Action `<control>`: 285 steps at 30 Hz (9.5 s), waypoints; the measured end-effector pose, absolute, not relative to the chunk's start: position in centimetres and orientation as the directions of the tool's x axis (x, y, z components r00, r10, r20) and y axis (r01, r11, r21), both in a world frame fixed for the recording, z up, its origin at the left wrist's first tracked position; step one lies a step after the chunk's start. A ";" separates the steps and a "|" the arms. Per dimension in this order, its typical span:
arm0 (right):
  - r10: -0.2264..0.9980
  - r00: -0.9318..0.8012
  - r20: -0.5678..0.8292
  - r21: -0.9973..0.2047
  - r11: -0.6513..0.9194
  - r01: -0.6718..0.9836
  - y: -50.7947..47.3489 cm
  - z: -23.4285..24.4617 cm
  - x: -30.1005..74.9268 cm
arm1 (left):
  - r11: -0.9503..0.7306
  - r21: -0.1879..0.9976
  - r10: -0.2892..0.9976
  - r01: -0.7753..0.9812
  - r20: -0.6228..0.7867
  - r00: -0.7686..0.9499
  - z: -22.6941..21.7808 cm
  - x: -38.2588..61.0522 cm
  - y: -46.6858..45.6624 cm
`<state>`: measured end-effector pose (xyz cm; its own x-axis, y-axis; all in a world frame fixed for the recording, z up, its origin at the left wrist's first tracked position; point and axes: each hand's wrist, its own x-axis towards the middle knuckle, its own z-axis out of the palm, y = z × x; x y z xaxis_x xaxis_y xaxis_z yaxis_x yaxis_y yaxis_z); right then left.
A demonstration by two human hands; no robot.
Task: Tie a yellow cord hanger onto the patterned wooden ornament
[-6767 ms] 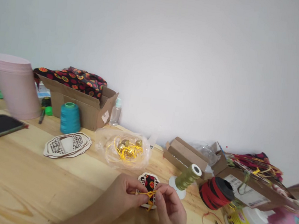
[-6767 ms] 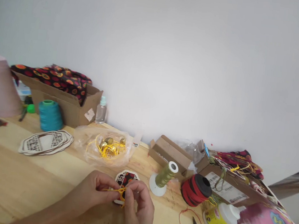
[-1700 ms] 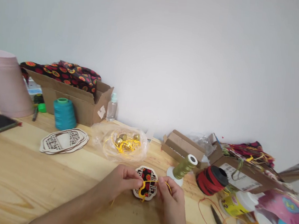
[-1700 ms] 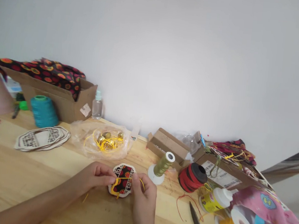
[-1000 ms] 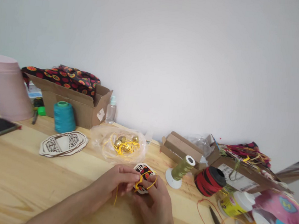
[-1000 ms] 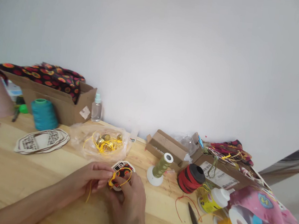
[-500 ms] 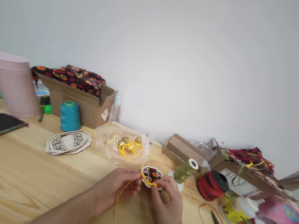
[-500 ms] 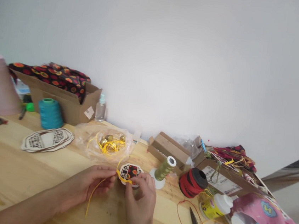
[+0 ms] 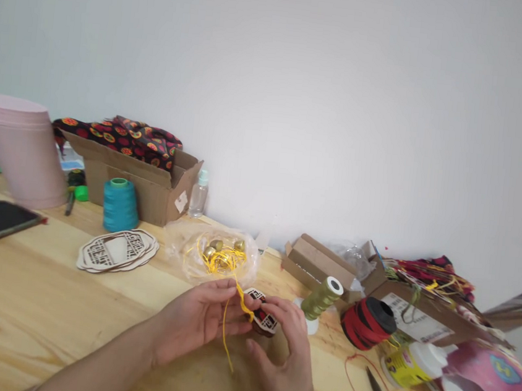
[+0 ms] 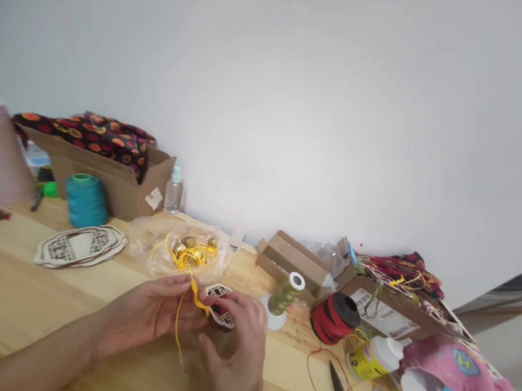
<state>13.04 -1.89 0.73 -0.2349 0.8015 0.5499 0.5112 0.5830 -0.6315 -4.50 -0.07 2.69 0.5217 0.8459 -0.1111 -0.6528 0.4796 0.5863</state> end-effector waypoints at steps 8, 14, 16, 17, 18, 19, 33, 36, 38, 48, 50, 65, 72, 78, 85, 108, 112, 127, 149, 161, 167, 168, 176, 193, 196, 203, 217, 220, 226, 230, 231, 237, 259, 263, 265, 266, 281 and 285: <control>0.958 -0.072 0.277 -0.950 0.284 0.132 -2.1 -0.3 13.3 | 0.621 0.453 0.681 -0.639 0.091 0.726 3.7 -5.6 -1.0; 0.864 -0.499 0.073 -0.994 0.025 -0.103 -3.7 1.5 10.6 | 0.681 0.436 0.602 -0.589 0.124 0.788 3.1 -5.5 -1.4; 0.787 -0.612 0.084 -0.985 -0.027 -0.170 -3.9 2.1 10.3 | 0.667 0.430 0.625 -0.608 0.120 0.771 3.1 -5.5 -1.3; 0.771 -0.632 0.077 -0.978 -0.065 -0.199 -3.9 2.1 10.3 | 0.657 0.430 0.642 -0.620 0.113 0.758 3.2 -5.5 -1.2; 0.775 -0.629 0.062 -0.968 -0.108 -0.228 -3.8 1.9 10.5 | 0.643 0.428 0.663 -0.635 0.104 0.741 3.2 -5.5 -1.1; 0.792 -0.609 0.040 -0.953 -0.152 -0.261 -3.7 1.5 10.7 | 0.629 0.427 0.687 -0.649 0.083 0.721 3.3 -5.6 -0.9; 0.954 -0.250 -0.164 -0.709 -0.290 -0.642 -1.9 1.2 13.8 | 0.444 0.639 0.895 -0.628 -0.288 0.340 2.7 -4.9 0.3; 0.969 -0.170 -0.182 -0.735 -0.249 -0.631 -1.6 1.1 13.7 | 0.445 0.615 0.893 -0.650 -0.357 0.273 2.3 -4.9 0.8; 0.972 -0.158 -0.175 -0.767 -0.235 -0.597 -1.4 0.9 13.6 | 0.448 0.578 0.885 -0.682 -0.394 0.248 2.1 -4.9 0.9; 0.985 -0.056 -0.166 -0.852 -0.172 -0.495 -1.0 -0.2 13.8 | 0.465 0.486 0.865 -0.740 -0.430 0.260 2.2 -4.9 1.2; 0.988 -0.038 -0.149 -0.895 -0.151 -0.419 -1.0 -0.3 13.8 | 0.465 0.485 0.867 -0.741 -0.418 0.271 2.3 -5.1 1.1; 0.990 -0.110 -0.084 -0.994 -0.090 -0.059 -1.5 -0.1 12.5 | 0.441 0.506 0.888 -0.741 -0.364 0.279 2.7 -5.6 1.5; 0.996 0.003 -0.090 -0.986 -0.088 -0.142 -1.1 -0.4 12.7 | 0.434 0.500 0.895 -0.749 -0.333 0.297 2.4 -5.9 1.7; 0.977 0.141 -0.162 -0.931 -0.104 -0.350 -0.7 -0.7 13.1 | 0.432 0.557 0.901 -0.710 -0.305 0.308 2.4 -5.6 1.4; 0.972 0.115 -0.207 -0.845 -0.119 -0.521 -0.6 -0.2 13.7 | 0.247 0.856 0.968 -0.454 -0.196 0.158 2.3 -5.4 1.2; 0.972 0.200 -0.122 -0.962 -0.065 -0.266 -0.2 -1.2 13.9 | 0.073 0.959 0.996 -0.273 -0.054 0.076 3.2 -4.9 0.9; 0.976 0.202 -0.076 -0.984 -0.041 -0.175 -0.2 -0.8 13.8 | 0.226 0.892 0.959 -0.392 -0.131 0.253 2.9 -4.9 0.3; 0.981 0.195 0.002 -0.999 0.009 -0.037 -0.1 -1.1 13.9 | 0.425 0.732 0.892 -0.532 -0.237 0.385 2.3 -5.1 0.4; 0.915 -0.358 0.185 -0.976 0.128 -0.176 -2.2 -0.7 11.5 | 0.535 0.326 0.843 -0.780 -0.142 0.519 3.1 -5.0 -0.1; 0.951 -0.053 -0.306 -0.816 -0.291 -0.499 -1.2 0.9 14.2 | 0.479 0.650 0.875 -0.590 -0.304 0.375 3.5 -5.5 0.2; 0.872 -0.335 -0.358 -0.784 -0.475 -0.399 -1.5 0.8 14.2 | 0.460 0.667 0.883 -0.587 -0.269 0.385 3.7 -5.3 0.0; 0.854 -0.373 -0.363 -0.784 -0.497 -0.373 -1.7 0.9 14.0 | 0.459 0.661 0.883 -0.593 -0.265 0.388 3.7 -5.3 0.0; 0.921 -0.273 -0.279 -0.915 -0.341 -0.216 -1.6 0.8 14.1 | 0.416 0.746 0.898 -0.520 -0.245 0.365 4.0 -5.3 -0.2; 0.908 0.147 0.393 -0.828 0.279 0.487 -0.1 -0.7 15.1 | 0.277 0.960 0.933 -0.035 -0.260 0.249 3.2 -4.2 0.0; 0.845 0.072 0.530 -0.697 0.386 0.604 -0.6 -0.2 14.6 | 0.341 0.911 0.935 -0.233 -0.303 0.186 3.2 -4.7 0.2; 0.829 -0.390 0.401 -0.486 0.554 0.676 -2.5 0.5 12.0 | 0.344 0.911 0.936 -0.227 -0.315 0.155 3.3 -4.7 0.0; 0.764 -0.497 0.411 -0.363 0.637 0.680 -2.1 0.5 12.7 | 0.338 0.930 0.917 -0.146 -0.291 0.273 3.3 -4.8 -0.2; 0.696 -0.575 0.430 -0.307 0.711 0.632 -2.0 0.4 12.8 | 0.320 0.933 0.923 -0.163 -0.267 0.278 3.6 -5.0 -0.2; 0.750 -0.436 0.497 -0.294 0.619 0.729 -1.2 0.5 13.8 | 0.293 0.955 0.945 -0.048 -0.282 0.166 3.6 -4.7 0.0; 0.783 -0.264 0.563 -0.463 0.563 0.685 -1.5 0.5 13.9 | 0.252 0.968 0.951 -0.011 -0.246 0.185 3.3 -3.6 -0.7; 0.779 -0.268 0.568 -0.492 0.581 0.649 -1.7 0.5 13.7 | 0.245 0.969 0.953 -0.016 -0.238 0.190 3.1 -3.2 -0.9; 0.810 -0.281 0.515 -0.656 0.584 0.478 -2.6 0.5 12.2 | 0.166 0.983 0.957 -0.072 -0.143 0.252 0.8 -1.9 -1.2; 0.986 0.061 0.154 -0.986 0.149 0.079 -2.1 0.3 11.8 | 0.096 0.995 0.951 0.040 -0.103 0.292 0.4 -1.4 -1.3; 0.969 0.057 0.240 -0.964 0.231 0.128 -2.3 0.3 11.9 | 0.047 0.996 0.931 0.081 -0.073 0.357 0.7 -1.2 -1.6; 0.970 0.059 0.234 -0.967 0.226 0.118 -2.3 0.2 11.9 | 0.029 0.995 0.933 0.093 -0.060 0.354 0.7 -1.2 -1.6; 0.975 0.057 0.215 -0.973 0.209 0.099 -2.2 0.2 11.9 | 0.027 0.994 0.936 0.103 -0.061 0.346 0.7 -1.2 -1.6; 0.998 -0.047 -0.036 -0.967 -0.046 -0.252 -1.8 -0.1 11.8 | -0.117 0.945 0.964 0.307 0.034 0.262 2.2 -2.0 -1.5; 0.994 -0.111 0.019 -0.969 -0.009 -0.247 -2.0 0.4 11.6 | -0.124 0.937 0.968 0.326 0.041 0.248 2.0 -2.0 -1.5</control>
<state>11.57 -1.99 0.39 -0.1108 0.9937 0.0187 -0.2466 -0.0093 -0.9691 -2.02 -1.51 1.96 0.2484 0.9678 0.0413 0.3263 -0.1238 0.9371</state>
